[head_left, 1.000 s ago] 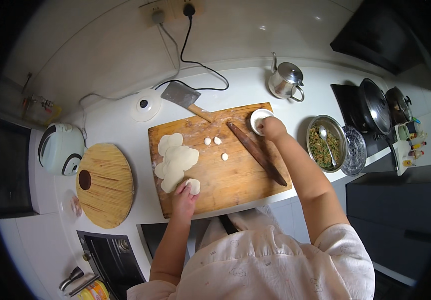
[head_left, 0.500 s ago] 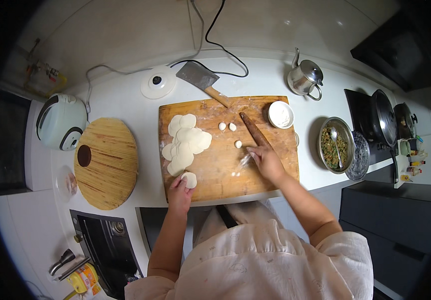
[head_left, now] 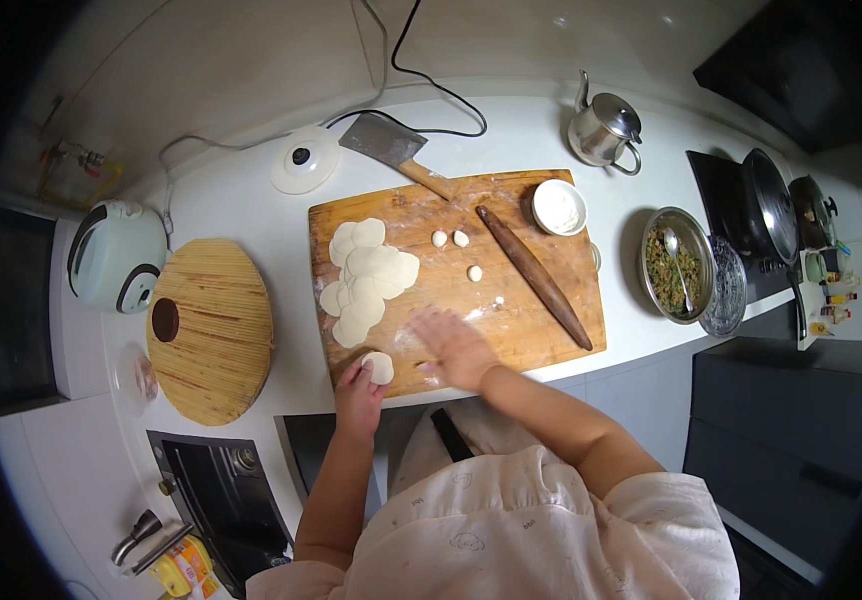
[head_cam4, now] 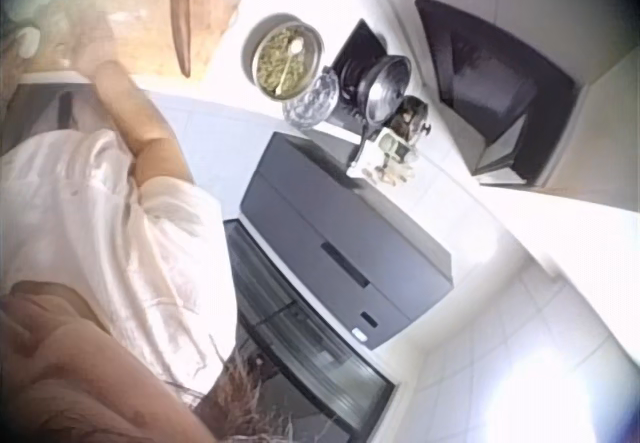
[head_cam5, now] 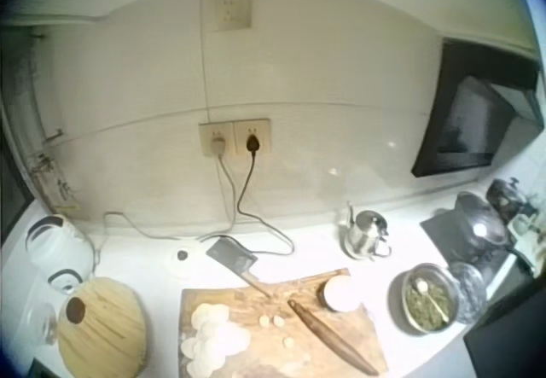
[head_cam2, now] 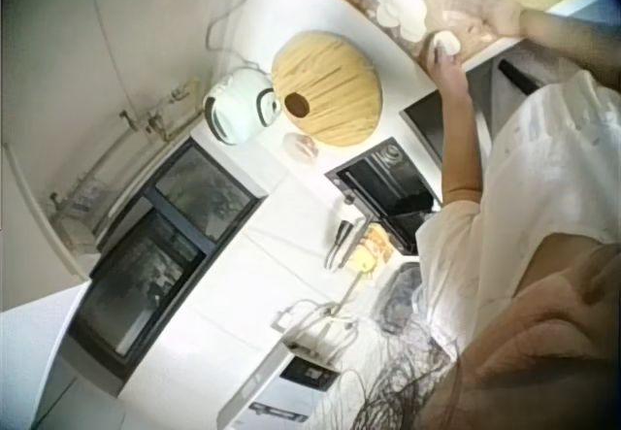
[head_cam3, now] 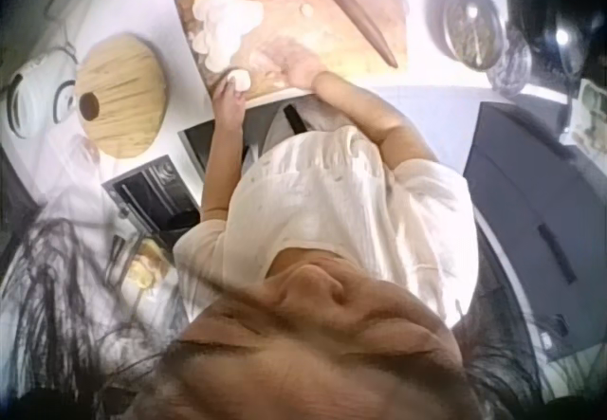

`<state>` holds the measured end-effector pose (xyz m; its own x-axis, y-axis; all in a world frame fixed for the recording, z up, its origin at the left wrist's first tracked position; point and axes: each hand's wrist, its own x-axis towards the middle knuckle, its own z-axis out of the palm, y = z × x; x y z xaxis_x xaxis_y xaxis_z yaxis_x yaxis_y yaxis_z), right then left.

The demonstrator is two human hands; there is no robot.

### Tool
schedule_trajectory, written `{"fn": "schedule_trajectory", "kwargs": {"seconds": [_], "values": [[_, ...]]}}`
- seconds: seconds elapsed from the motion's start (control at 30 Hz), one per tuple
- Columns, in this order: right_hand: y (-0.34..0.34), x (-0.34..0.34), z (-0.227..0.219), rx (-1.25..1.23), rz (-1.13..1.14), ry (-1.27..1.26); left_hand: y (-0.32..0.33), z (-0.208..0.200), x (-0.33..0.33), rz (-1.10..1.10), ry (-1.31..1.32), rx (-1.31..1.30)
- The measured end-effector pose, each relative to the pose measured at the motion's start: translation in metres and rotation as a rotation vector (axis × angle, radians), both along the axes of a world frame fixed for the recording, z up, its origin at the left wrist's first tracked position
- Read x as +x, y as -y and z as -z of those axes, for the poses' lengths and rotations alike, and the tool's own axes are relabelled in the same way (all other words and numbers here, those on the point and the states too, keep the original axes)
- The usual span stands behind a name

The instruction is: The person rolls small dough balls into flat circular wrappers using a rolling pin on a wooden board. They then scoop a green vegetable filling from a metal bowl and place it onto the wrappers, folding and sealing the edges to form dumplings.

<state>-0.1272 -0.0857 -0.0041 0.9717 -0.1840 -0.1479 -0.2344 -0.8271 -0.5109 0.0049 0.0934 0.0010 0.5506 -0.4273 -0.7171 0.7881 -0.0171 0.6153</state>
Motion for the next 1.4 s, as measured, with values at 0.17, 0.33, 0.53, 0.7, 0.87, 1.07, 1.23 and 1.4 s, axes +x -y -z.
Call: {"fn": "schedule_trajectory", "kwargs": {"seconds": [0.17,0.33,0.53,0.7,0.87,1.07,1.23,1.4], "values": [[0.041,-0.078,-0.003,-0.197,0.444,-0.039,-0.001,0.009,-0.002,0.009,-0.005,-0.004],[0.005,-0.035,0.001,-0.172,0.386,-0.079,0.004,0.005,-0.01,0.048,0.003,-0.026],[-0.001,-0.031,-0.017,-0.02,0.022,0.033,0.024,0.001,-0.009,0.194,0.176,-0.045],[0.041,-0.087,-0.03,-0.171,0.415,0.294,0.083,0.006,-0.04,0.492,0.285,-0.016],[0.071,-0.107,-0.034,-0.366,0.858,0.239,0.109,0.007,-0.056,0.798,0.977,0.217],[0.087,-0.11,-0.024,-0.259,0.842,0.137,0.098,-0.003,-0.065,1.318,1.757,0.235],[0.074,-0.123,-0.026,-0.172,0.838,0.249,0.117,0.004,-0.06,1.486,1.873,0.04],[0.07,-0.14,-0.032,-0.149,0.651,0.295,0.103,-0.006,-0.031,1.373,2.016,-0.098]]}}
